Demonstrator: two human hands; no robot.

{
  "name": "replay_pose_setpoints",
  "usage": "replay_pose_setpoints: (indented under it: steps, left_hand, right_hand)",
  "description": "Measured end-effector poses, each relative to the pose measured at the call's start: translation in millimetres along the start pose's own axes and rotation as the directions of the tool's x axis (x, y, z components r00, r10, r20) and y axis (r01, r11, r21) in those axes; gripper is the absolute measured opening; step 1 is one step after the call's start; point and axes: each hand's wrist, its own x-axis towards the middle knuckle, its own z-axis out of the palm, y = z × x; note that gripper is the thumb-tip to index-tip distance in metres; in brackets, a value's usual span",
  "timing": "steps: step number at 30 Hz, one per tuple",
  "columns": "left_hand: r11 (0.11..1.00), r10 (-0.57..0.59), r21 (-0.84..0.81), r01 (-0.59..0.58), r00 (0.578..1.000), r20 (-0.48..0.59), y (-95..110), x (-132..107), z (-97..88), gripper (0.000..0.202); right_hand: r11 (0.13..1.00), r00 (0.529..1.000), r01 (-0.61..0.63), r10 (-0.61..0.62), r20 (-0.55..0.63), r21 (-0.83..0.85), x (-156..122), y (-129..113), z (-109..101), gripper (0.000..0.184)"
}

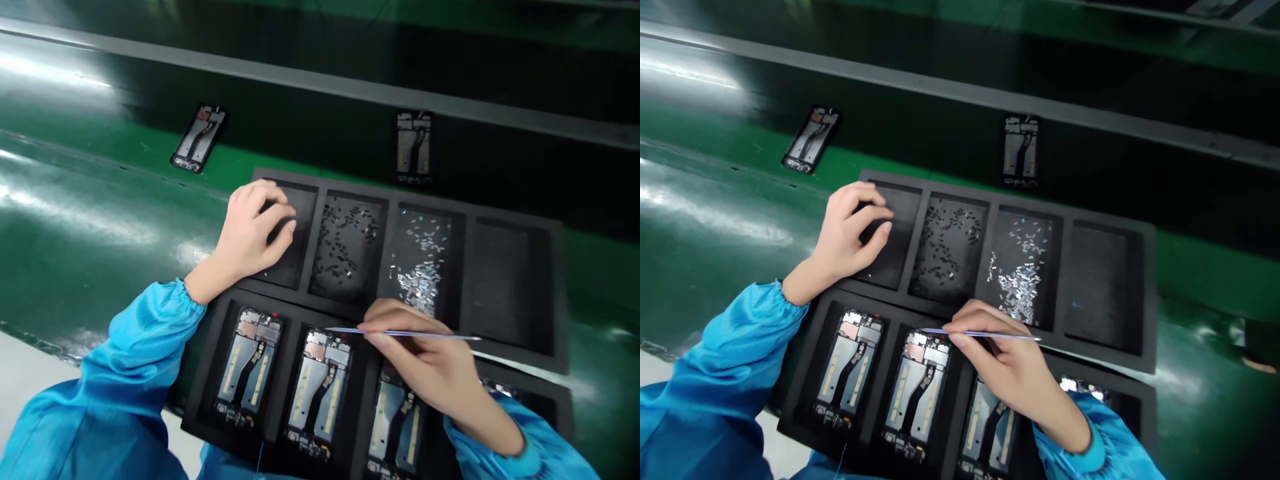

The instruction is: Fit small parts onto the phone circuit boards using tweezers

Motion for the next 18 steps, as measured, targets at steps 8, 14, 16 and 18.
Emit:
replay_pose_setpoints:
  steps: [8,14,16,18]
  left_hand:
    - [0.823,0.554,-0.225,-0.522,0.825,0.111,60,-62,-33.3,0.023]
    - [0.819,0.573,-0.128,-0.559,0.793,0.204,86,-83,-28.1,0.033]
    - [0.83,0.557,-0.111,-0.547,0.799,0.225,86,-84,-25.6,0.033]
    - [0.839,0.542,-0.097,-0.535,0.806,0.239,84,-83,-23.7,0.035]
  right_hand:
    - [1.0,0.986,0.004,0.0,0.168,-0.021,-3,13,4,0.013]
    - [0.998,0.985,0.034,-0.023,0.172,-0.06,-2,10,4,0.013]
    - [0.997,0.986,0.04,-0.027,0.167,-0.073,-1,10,5,0.012]
    - [0.996,0.986,0.05,-0.036,0.165,-0.08,0,9,5,0.013]
